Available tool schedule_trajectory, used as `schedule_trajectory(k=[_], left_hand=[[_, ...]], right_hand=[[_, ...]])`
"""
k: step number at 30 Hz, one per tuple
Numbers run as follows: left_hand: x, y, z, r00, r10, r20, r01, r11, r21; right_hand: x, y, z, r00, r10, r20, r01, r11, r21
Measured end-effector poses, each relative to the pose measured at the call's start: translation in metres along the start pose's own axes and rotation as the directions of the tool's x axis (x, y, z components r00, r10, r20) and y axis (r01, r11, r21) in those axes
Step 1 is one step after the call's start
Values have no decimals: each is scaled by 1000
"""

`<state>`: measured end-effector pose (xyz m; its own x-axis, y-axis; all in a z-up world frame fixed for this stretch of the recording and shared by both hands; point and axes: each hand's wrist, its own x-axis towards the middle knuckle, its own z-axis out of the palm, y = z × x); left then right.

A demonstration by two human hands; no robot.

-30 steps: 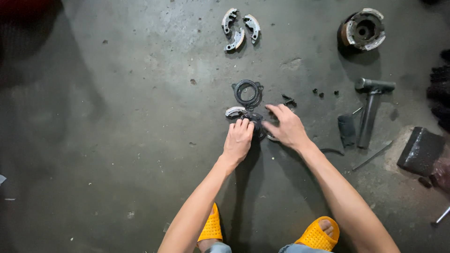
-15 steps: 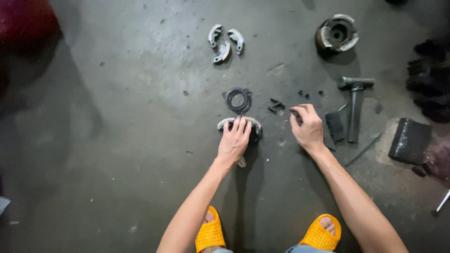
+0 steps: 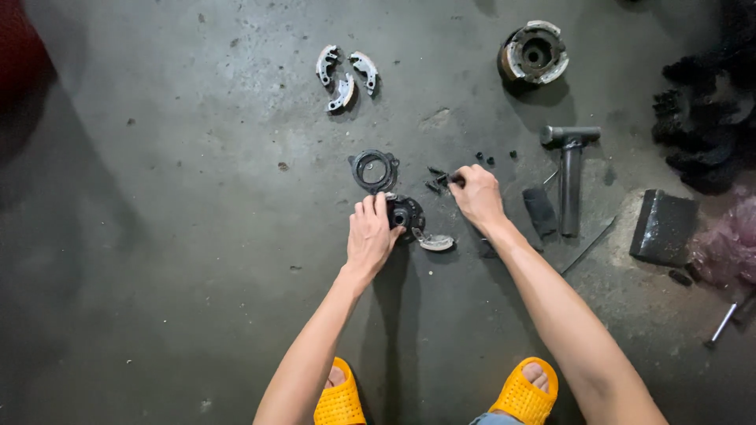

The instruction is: The person kneels on the workshop floor assembling a motorcycle clutch assembly. They hold the clutch hub, fit brake shoe segments around it, use pliers to hook springs onto the shoes, and use a screwdriver to adjust and seat components, working piece by piece on the parts laid out on the floor.

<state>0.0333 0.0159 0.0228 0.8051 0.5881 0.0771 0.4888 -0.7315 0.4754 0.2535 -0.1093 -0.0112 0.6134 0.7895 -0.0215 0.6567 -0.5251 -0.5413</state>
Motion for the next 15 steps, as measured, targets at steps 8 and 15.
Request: schedule_trajectory(k=[8,15], left_hand=[[-4,5,10,997,-61,50,61,998,6],[-4,7,9,994,-84,77,79,995,59]], right_hand=[[-30,-24,-6,949,254,185,-314,805,503],[-26,-56,2,985,26,171,-97,902,420]])
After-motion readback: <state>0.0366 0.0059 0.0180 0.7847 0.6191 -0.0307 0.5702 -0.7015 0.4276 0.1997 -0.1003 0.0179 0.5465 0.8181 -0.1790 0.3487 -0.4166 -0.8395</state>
